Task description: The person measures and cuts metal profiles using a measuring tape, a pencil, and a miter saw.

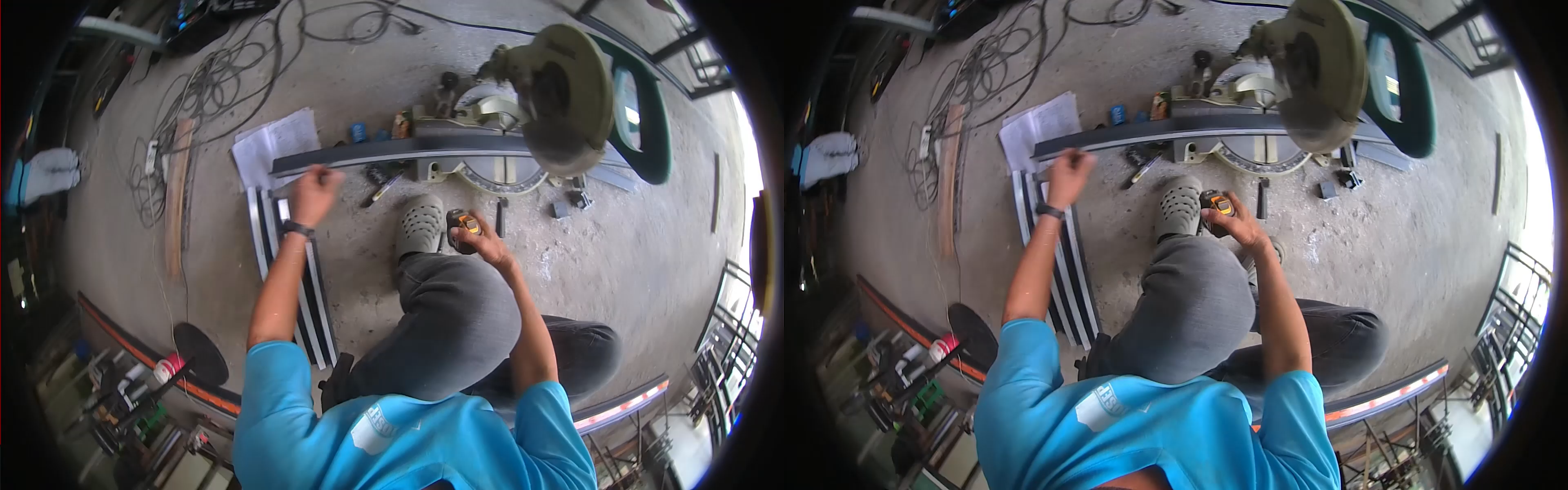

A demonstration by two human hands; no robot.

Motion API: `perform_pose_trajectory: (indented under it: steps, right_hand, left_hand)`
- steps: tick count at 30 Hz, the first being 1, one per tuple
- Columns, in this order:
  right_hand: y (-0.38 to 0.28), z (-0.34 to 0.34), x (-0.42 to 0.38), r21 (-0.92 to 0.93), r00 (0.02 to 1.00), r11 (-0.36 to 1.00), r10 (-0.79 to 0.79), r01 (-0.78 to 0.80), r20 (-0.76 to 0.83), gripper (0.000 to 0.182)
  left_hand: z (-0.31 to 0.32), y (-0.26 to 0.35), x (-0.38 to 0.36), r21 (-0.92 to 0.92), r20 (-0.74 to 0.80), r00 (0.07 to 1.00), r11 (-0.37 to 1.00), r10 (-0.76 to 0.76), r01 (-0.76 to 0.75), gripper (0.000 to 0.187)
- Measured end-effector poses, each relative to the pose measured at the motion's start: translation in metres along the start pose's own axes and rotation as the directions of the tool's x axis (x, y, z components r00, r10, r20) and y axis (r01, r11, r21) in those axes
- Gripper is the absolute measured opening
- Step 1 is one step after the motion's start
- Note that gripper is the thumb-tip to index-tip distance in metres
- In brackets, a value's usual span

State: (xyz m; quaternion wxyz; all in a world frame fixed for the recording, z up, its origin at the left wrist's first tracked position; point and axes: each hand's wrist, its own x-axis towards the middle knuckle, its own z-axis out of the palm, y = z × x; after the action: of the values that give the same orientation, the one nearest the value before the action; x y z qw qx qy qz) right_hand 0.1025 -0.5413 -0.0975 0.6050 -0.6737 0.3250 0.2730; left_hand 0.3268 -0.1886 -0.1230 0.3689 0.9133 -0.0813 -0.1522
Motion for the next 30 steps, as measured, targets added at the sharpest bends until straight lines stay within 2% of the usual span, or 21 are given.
perform_pose_trajectory:
  steps: [1,2,3,4,5,7,8,10,11,13,14,16,17,19,20,23,24,25,27,29,30]
  right_hand:
    - [-0.034,0.002,-0.003,-0.050,0.985,0.992,-0.104,0.112,0.140,0.097]
    - [-0.042,0.010,0.006,-0.207,0.964,0.946,-0.223,0.249,0.142,0.087]
    - [-0.048,0.020,0.014,-0.343,0.924,0.858,-0.346,0.383,0.164,0.077]
    - [-0.067,0.028,0.012,-0.313,0.900,0.851,-0.353,0.422,0.254,0.074]
    - [-0.069,0.035,0.018,-0.299,0.821,0.767,-0.499,0.568,0.279,0.076]
    - [-0.083,0.033,0.018,-0.512,0.826,0.652,-0.490,0.559,0.278,0.079]
    - [-0.087,0.030,0.018,-0.551,0.826,0.621,-0.482,0.558,0.293,0.078]
    - [-0.094,0.023,0.020,-0.628,0.830,0.554,-0.461,0.546,0.314,0.077]
    - [-0.095,0.016,0.024,-0.670,0.850,0.545,-0.448,0.505,0.276,0.074]
    - [-0.083,-0.006,0.041,-0.768,0.865,0.465,-0.449,0.441,0.225,0.067]
    - [-0.082,-0.015,0.046,-0.813,0.868,0.428,-0.464,0.394,0.177,0.062]
    - [-0.084,-0.032,0.054,-0.879,0.861,0.352,-0.496,0.320,0.114,0.052]
    - [-0.082,-0.039,0.059,-0.889,0.792,0.304,-0.603,0.343,0.100,0.053]
    - [-0.089,-0.047,0.061,-0.909,0.763,0.265,-0.641,0.323,0.085,0.058]
    - [-0.090,-0.048,0.064,-0.911,0.752,0.253,-0.654,0.325,0.086,0.059]
    - [-0.091,-0.055,0.076,-0.913,0.713,0.229,-0.696,0.338,0.090,0.062]
    - [-0.088,-0.057,0.081,-0.909,0.702,0.229,-0.707,0.348,0.090,0.063]
    - [-0.084,-0.061,0.085,-0.909,0.693,0.226,-0.716,0.351,0.089,0.063]
    - [-0.082,-0.064,0.089,-0.914,0.720,0.232,-0.688,0.334,0.089,0.061]
    - [-0.083,-0.064,0.090,-0.917,0.760,0.241,-0.643,0.316,0.093,0.060]
    - [-0.081,-0.063,0.092,-0.919,0.766,0.256,-0.639,0.301,0.073,0.061]
  left_hand:
    - [0.017,0.038,-0.018,-0.188,0.213,0.976,0.982,0.043,-0.002,0.033]
    - [0.054,0.031,-0.026,-0.300,0.408,0.908,0.953,0.099,0.030,0.035]
    - [0.058,0.073,-0.040,-0.436,0.587,0.807,0.866,0.065,0.247,0.043]
    - [0.095,0.066,-0.046,-0.543,0.572,0.810,0.801,0.131,0.253,0.054]
    - [0.107,0.074,-0.050,-0.621,0.582,0.789,0.733,0.194,0.278,0.057]
    - [0.102,0.072,-0.043,-0.599,0.587,0.787,0.755,0.189,0.266,0.053]
    - [0.099,0.062,-0.036,-0.546,0.688,0.710,0.751,0.150,0.370,0.047]
    - [0.077,0.039,-0.025,-0.569,0.582,0.804,0.766,0.118,0.300,0.041]
    - [0.060,0.024,-0.023,-0.570,0.538,0.837,0.775,0.101,0.273,0.038]
    - [-0.001,-0.004,-0.011,-0.517,0.415,0.891,0.757,-0.186,0.399,0.040]
    - [-0.011,-0.048,-0.002,-0.475,0.202,0.925,0.794,-0.321,0.379,0.035]
    - [-0.049,-0.090,0.009,-0.578,-0.010,0.908,0.743,-0.418,0.336,0.026]
    - [-0.061,-0.108,0.012,-0.601,-0.135,0.865,0.734,-0.483,0.316,0.023]
    - [-0.078,-0.132,0.019,-0.667,-0.147,0.799,0.654,-0.583,0.356,0.023]
    - [-0.077,-0.135,0.023,-0.641,-0.160,0.759,0.651,-0.632,0.407,0.024]
    - [-0.059,-0.140,0.030,-0.625,-0.121,0.755,0.641,-0.644,0.446,0.025]
    - [-0.047,-0.164,0.037,-0.461,-0.289,0.791,0.803,-0.539,0.378,0.030]
    - [-0.047,-0.141,0.033,-0.251,-0.425,0.802,0.905,-0.421,0.343,0.042]
    - [-0.044,-0.077,0.026,-0.145,-0.482,0.830,0.960,-0.281,0.241,0.049]
    - [-0.029,-0.017,0.021,0.222,-0.228,0.974,0.974,0.000,0.052,0.058]
    - [-0.010,-0.011,0.023,0.308,-0.152,0.942,0.920,0.298,-0.241,0.059]
